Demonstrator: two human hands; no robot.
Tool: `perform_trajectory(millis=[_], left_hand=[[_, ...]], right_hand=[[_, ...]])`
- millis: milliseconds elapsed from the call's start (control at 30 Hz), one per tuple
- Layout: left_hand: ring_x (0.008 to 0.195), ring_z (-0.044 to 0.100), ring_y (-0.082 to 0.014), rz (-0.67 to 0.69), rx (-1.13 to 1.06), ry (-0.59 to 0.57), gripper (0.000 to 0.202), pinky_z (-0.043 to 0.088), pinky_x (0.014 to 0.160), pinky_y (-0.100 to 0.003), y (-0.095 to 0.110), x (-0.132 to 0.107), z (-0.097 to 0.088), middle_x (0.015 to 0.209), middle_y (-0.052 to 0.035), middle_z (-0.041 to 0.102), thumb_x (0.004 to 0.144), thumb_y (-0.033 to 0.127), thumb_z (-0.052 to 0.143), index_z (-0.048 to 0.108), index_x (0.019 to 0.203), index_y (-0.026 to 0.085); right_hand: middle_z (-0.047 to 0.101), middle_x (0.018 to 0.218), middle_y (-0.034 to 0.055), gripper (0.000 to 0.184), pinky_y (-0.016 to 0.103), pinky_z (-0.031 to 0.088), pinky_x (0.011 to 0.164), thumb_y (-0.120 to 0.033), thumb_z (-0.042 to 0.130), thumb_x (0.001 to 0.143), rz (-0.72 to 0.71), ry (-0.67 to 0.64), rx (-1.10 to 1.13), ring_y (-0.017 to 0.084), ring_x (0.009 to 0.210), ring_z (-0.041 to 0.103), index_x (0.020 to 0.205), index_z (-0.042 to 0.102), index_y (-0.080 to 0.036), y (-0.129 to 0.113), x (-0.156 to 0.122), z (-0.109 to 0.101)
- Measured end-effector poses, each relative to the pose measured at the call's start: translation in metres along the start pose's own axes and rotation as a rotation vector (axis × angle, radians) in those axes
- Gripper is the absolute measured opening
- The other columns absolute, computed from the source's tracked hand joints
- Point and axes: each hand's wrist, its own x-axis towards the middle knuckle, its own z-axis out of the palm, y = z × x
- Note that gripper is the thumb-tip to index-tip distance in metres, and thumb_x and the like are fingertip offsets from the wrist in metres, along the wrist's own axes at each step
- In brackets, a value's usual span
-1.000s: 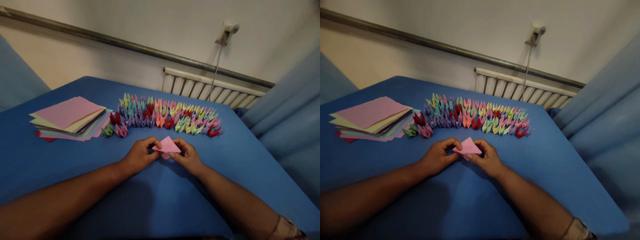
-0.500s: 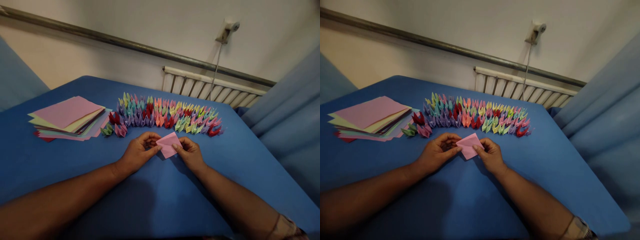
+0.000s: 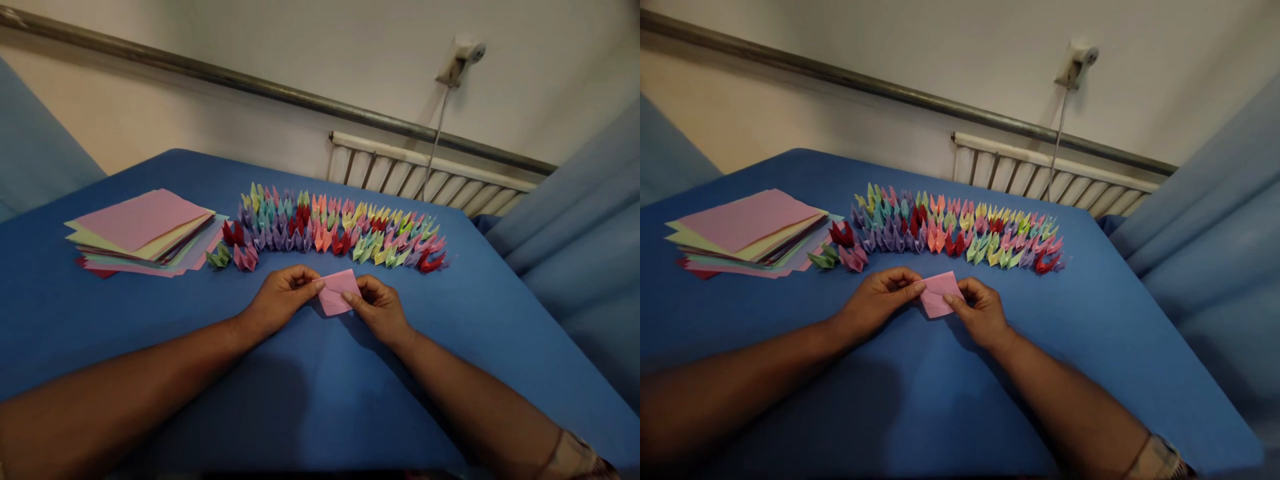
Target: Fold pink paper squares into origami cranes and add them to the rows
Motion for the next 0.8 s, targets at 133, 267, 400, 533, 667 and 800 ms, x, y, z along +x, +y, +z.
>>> perform_trajectory(millis=[133, 267, 400, 533, 667, 800], left_hand=[[0.06, 0.053, -0.0116, -0.016, 0.009, 0.014, 0.025, 0.046, 0.062, -0.024, 0.003, 0.0, 0.0, 0.063, 0.0023, 0.06, 0.077, 0.04, 0.068, 0.064, 0.068, 0.017], [0.056, 0.053, -0.0117, -0.049, 0.024, 0.008, 0.029, 0.046, 0.06, -0.024, 0.006, 0.003, 0.0, 0.059, 0.0013, 0.06, 0.079, 0.043, 0.064, 0.062, 0.065, 0.017], [0.057, 0.055, -0.0121, -0.058, 0.078, 0.025, 0.029, 0.049, 0.06, -0.025, 0.007, 0.004, 0.0, 0.062, 0.0005, 0.062, 0.08, 0.044, 0.062, 0.064, 0.07, 0.017], [0.063, 0.059, -0.0126, -0.013, 0.111, 0.048, 0.031, 0.049, 0.062, -0.025, 0.003, 0.002, 0.0, 0.07, 0.0011, 0.065, 0.077, 0.041, 0.066, 0.068, 0.095, 0.016], [0.062, 0.06, -0.0136, 0.009, 0.151, 0.051, 0.036, 0.047, 0.058, -0.024, -0.005, 0.004, 0.0, 0.067, 0.0034, 0.064, 0.077, 0.039, 0.067, 0.063, 0.105, 0.018], [0.062, 0.062, -0.0158, 0.041, 0.225, 0.049, 0.027, 0.048, 0.059, -0.026, -0.013, 0.015, -0.002, 0.065, 0.0028, 0.065, 0.082, 0.036, 0.06, 0.059, 0.102, 0.018]], right_hand=[[0.057, 0.062, -0.0048, 0.022, 0.024, 0.041, 0.053, -0.041, 0.07, 0.08, 0.029, -0.058, -0.002, 0.01, 0.054, 0.049, 0.079, 0.061, -0.021, -0.002, -0.001, 0.001], [0.059, 0.064, -0.0041, 0.023, 0.023, 0.042, 0.052, -0.042, 0.067, 0.083, 0.045, -0.069, 0.014, 0.01, 0.054, 0.05, 0.085, 0.062, -0.021, -0.002, -0.001, 0.001], [0.058, 0.062, -0.0046, 0.023, 0.022, 0.041, 0.05, -0.042, 0.067, 0.083, 0.044, -0.036, 0.012, 0.009, 0.052, 0.049, 0.084, 0.063, -0.02, -0.001, 0.001, 0.001], [0.062, 0.066, -0.0037, 0.024, 0.022, 0.043, 0.05, -0.042, 0.068, 0.08, 0.071, -0.025, 0.033, 0.01, 0.053, 0.052, 0.088, 0.062, -0.02, 0.001, 0.003, 0.002], [0.058, 0.06, -0.0071, 0.029, 0.023, 0.044, 0.051, -0.041, 0.068, 0.08, 0.102, -0.025, 0.039, 0.01, 0.05, 0.052, 0.1, 0.058, -0.022, 0.006, 0.005, 0.004], [0.051, 0.054, -0.0103, 0.039, 0.022, 0.039, 0.049, -0.035, 0.061, 0.085, 0.076, -0.006, -0.094, 0.01, 0.046, 0.05, 0.121, 0.052, -0.022, 0.01, 0.006, 0.003]])
